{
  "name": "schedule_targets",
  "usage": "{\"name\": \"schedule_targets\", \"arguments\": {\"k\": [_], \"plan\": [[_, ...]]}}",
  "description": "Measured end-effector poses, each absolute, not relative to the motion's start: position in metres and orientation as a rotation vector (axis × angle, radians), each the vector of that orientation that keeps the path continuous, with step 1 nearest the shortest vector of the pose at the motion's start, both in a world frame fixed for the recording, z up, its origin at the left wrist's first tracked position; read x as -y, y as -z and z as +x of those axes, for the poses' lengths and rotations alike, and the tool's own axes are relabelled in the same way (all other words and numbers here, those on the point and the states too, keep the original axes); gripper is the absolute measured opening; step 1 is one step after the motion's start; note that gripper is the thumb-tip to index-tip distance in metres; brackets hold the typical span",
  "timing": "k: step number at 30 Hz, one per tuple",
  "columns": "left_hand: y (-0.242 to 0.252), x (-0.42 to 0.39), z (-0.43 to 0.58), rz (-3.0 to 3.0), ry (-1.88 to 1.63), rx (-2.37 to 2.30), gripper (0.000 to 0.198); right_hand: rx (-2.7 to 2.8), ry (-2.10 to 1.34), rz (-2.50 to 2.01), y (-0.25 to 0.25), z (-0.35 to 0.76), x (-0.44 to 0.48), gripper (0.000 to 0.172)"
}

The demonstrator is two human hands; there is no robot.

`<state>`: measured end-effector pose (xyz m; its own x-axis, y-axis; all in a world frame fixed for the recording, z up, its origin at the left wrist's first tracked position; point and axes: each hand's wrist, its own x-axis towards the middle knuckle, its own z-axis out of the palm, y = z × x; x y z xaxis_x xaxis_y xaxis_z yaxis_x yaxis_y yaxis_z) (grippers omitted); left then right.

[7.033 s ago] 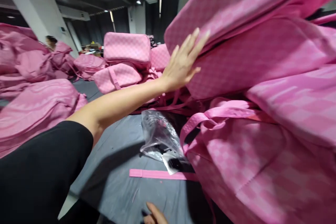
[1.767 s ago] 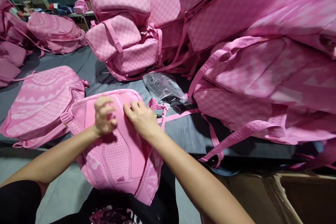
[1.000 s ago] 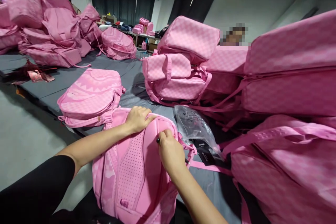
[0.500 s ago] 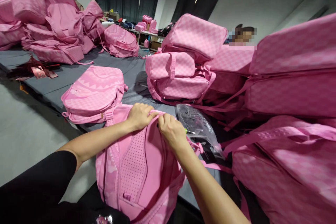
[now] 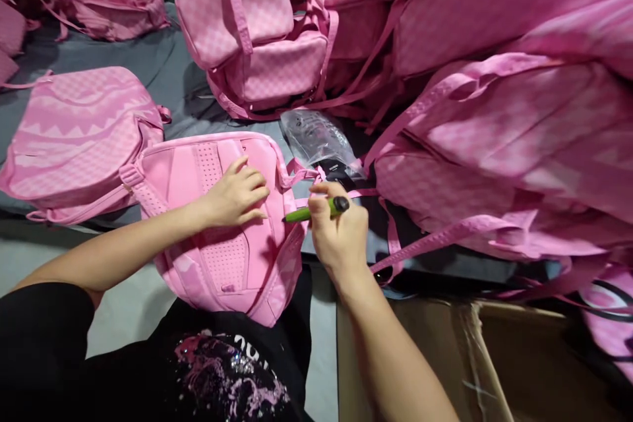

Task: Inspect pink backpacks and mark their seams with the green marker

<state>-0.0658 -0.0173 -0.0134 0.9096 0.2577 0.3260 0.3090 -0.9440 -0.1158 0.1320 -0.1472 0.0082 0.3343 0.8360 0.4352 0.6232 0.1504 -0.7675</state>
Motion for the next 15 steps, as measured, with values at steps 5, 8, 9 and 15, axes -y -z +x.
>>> {"name": "schedule_targets", "arguments": {"k": [5, 8, 9, 15], "plan": [[0.009, 0.028, -0.051, -2.902, 0.269, 0.469, 0.042, 1.268, -0.474, -1.564, 0.039, 0.127, 0.168, 0.049], [0.018, 0.032, -0.050, -2.925, 0.259, 0.452, 0.034, 1.338, -0.551, -1.506, 0.051, 0.120, 0.173, 0.038], [0.023, 0.033, -0.051, -2.932, 0.286, 0.442, 0.032, 1.311, -0.553, -1.494, 0.054, 0.118, 0.174, 0.035], [0.051, 0.035, -0.065, -2.915, 0.568, 0.285, 0.030, 0.879, -0.405, -1.490, 0.068, 0.100, 0.176, 0.024]]}}
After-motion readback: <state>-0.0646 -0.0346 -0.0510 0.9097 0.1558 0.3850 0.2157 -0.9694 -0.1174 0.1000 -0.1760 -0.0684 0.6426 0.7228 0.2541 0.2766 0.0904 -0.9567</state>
